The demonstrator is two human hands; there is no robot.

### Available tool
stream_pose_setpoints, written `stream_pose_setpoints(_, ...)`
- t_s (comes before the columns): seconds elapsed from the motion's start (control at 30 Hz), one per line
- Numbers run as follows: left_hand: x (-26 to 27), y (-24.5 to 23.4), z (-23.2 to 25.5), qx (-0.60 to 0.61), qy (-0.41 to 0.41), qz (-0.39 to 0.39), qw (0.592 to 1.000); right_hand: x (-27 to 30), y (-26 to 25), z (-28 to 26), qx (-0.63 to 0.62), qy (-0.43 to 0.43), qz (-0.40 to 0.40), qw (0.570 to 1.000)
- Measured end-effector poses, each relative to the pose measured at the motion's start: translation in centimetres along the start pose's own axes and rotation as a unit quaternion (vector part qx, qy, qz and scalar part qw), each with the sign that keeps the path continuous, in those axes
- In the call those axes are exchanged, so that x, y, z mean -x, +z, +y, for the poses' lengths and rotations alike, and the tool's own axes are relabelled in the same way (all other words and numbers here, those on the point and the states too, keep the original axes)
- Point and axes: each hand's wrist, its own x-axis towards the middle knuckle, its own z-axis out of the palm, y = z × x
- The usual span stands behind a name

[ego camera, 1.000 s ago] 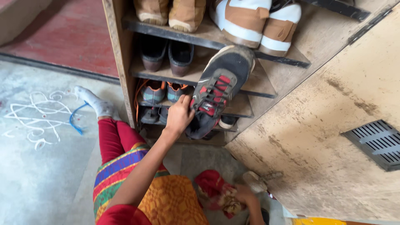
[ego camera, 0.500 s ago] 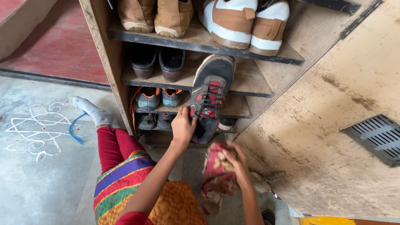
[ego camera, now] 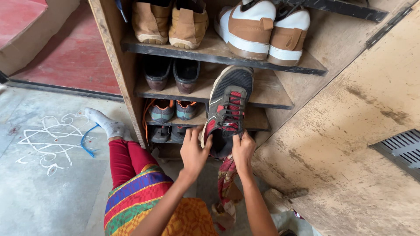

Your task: The person wipes a black shoe with a patterned cloth, then places it back on the shelf. They then pick up a red and grey sneaker and wipe it with the same cloth.

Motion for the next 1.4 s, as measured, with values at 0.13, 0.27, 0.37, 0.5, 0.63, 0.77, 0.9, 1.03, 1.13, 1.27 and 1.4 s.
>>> stream_pose_setpoints(0.13,3.4,-0.3,0.7,-0.026,0.039,0.088,0.995,-1.1,0.4,-0.6,0.028,0.081,-0.018,0.996)
stream_pose_setpoints(0.27,4.8,0.1,0.8,-0.043,0.045,0.046,0.997,-1.7,0.8,-1.3,0.044,0.076,-0.035,0.996)
stream_pose_setpoints(0.37,5.2,0.1,0.6,-0.087,0.043,0.026,0.995,-1.2,0.6,-1.5,0.056,0.066,-0.036,0.996)
stream_pose_setpoints(0.5,5.2,0.3,0.4,-0.148,0.019,-0.019,0.989,-1.7,0.3,-1.9,-0.018,0.130,-0.031,0.991)
stream_pose_setpoints(0.63,4.9,0.8,0.0,-0.163,0.011,0.004,0.987,-2.0,0.4,-2.7,-0.033,0.120,-0.048,0.991)
stream_pose_setpoints(0.77,3.9,1.4,-0.3,-0.176,0.010,0.004,0.984,-2.2,-0.2,-3.5,-0.145,0.121,-0.059,0.980)
stream_pose_setpoints(0.9,3.5,1.2,0.3,-0.166,0.003,0.019,0.986,-2.4,-0.6,-4.1,-0.224,0.171,-0.074,0.957)
stream_pose_setpoints(1.03,3.1,0.8,1.8,-0.149,0.040,0.070,0.986,-2.7,-0.8,-4.3,-0.225,0.198,-0.077,0.951)
stream_pose_setpoints(1.13,2.3,0.3,2.4,-0.156,0.061,0.077,0.983,-2.5,-0.5,-4.5,-0.226,0.238,-0.073,0.942)
stream_pose_setpoints(1.27,1.4,-0.3,2.5,-0.185,0.055,0.089,0.977,-2.8,-0.4,-4.6,-0.230,0.201,-0.095,0.948)
stream_pose_setpoints(1.4,0.8,-1.0,2.0,-0.194,0.081,0.100,0.973,-3.3,-2.2,-3.3,-0.339,0.239,-0.216,0.884)
